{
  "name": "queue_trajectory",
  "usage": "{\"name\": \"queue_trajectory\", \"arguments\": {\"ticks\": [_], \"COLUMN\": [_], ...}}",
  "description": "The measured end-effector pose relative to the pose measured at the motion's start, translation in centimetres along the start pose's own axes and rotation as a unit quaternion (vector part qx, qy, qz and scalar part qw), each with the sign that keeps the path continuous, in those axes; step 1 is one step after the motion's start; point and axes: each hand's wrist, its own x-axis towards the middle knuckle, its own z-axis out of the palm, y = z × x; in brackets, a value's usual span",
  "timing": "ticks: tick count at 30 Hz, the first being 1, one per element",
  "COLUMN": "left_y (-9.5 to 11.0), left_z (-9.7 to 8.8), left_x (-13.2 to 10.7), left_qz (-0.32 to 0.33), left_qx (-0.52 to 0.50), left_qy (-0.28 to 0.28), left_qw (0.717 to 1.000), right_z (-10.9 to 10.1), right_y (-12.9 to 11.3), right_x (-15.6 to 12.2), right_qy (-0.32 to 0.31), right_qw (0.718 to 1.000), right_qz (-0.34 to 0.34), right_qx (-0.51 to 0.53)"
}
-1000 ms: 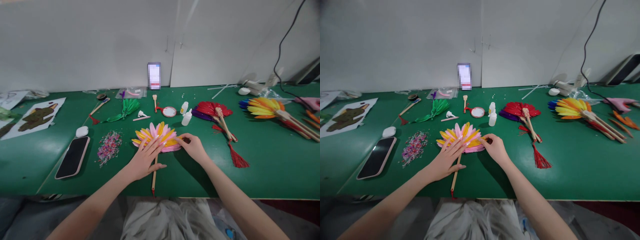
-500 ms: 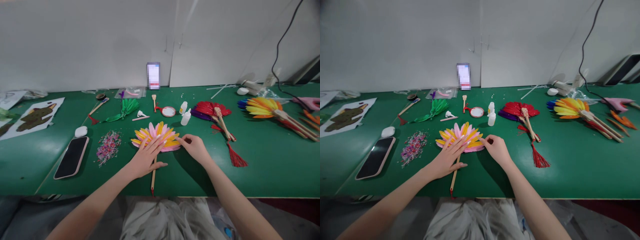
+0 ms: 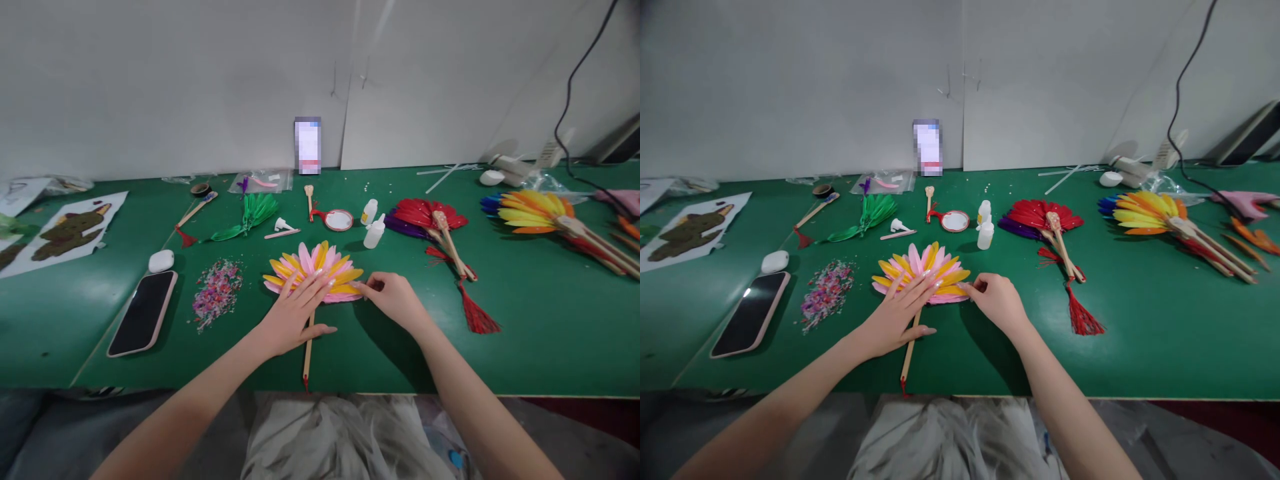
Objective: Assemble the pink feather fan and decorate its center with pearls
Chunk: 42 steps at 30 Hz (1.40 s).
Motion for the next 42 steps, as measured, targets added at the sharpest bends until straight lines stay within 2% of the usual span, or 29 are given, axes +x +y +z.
{"name": "queue_trajectory", "arguments": {"ticks": [10, 16, 17, 19, 21, 22, 25, 28, 30, 33, 36, 38, 40, 42], "left_y": [0.1, 0.2, 0.2, 0.1, 0.0, -0.1, -0.6, -0.9, -0.8, -0.2, 0.8, 1.7, 2.8, 4.0], "left_z": [0.1, -0.2, -0.3, -0.7, -1.0, -1.2, -1.3, -1.4, -1.4, -1.3, -0.9, -0.7, -0.4, -0.3], "left_x": [0.0, -0.1, -0.1, -0.1, 0.0, 0.0, -0.2, -1.0, -1.8, -3.5, -5.3, -6.2, -6.8, -6.9], "left_qz": [-0.002, 0.000, 0.002, -0.001, -0.014, -0.021, -0.052, -0.102, -0.134, -0.175, -0.215, -0.241, -0.270, -0.295], "left_qx": [-0.001, -0.015, -0.022, -0.037, -0.048, -0.052, -0.060, -0.063, -0.059, -0.053, -0.059, -0.064, -0.069, -0.067], "left_qy": [0.008, 0.020, 0.026, 0.032, 0.032, 0.034, 0.073, 0.146, 0.181, 0.193, 0.200, 0.231, 0.254, 0.247], "left_qw": [1.000, 1.000, 0.999, 0.999, 0.998, 0.998, 0.994, 0.982, 0.973, 0.964, 0.954, 0.941, 0.926, 0.920], "right_z": [-0.1, -1.5, -1.8, -2.0, -1.7, -1.3, 0.9, 3.3, 4.5, 5.5, 5.9, 6.0, 6.0, 5.6], "right_y": [0.0, 0.6, 0.5, -0.2, -1.4, -2.0, -3.8, -4.6, -4.8, -4.7, -4.5, -4.5, -4.5, -4.7], "right_x": [0.1, -0.4, -0.6, -1.2, -1.9, -2.2, -2.5, -1.9, -1.3, -0.6, -0.4, -0.5, -0.5, -0.5], "right_qy": [-0.020, -0.034, -0.009, 0.091, 0.185, 0.193, 0.094, -0.001, -0.045, -0.079, -0.089, -0.091, -0.095, -0.097], "right_qw": [1.000, 0.999, 0.999, 0.991, 0.971, 0.963, 0.937, 0.912, 0.903, 0.896, 0.898, 0.900, 0.900, 0.901], "right_qz": [0.005, -0.016, -0.013, -0.020, -0.082, -0.139, -0.305, -0.372, -0.392, -0.410, -0.408, -0.404, -0.403, -0.401], "right_qx": [-0.023, -0.036, -0.051, -0.094, -0.124, -0.126, -0.142, -0.174, -0.171, -0.152, -0.138, -0.136, -0.136, -0.131]}}
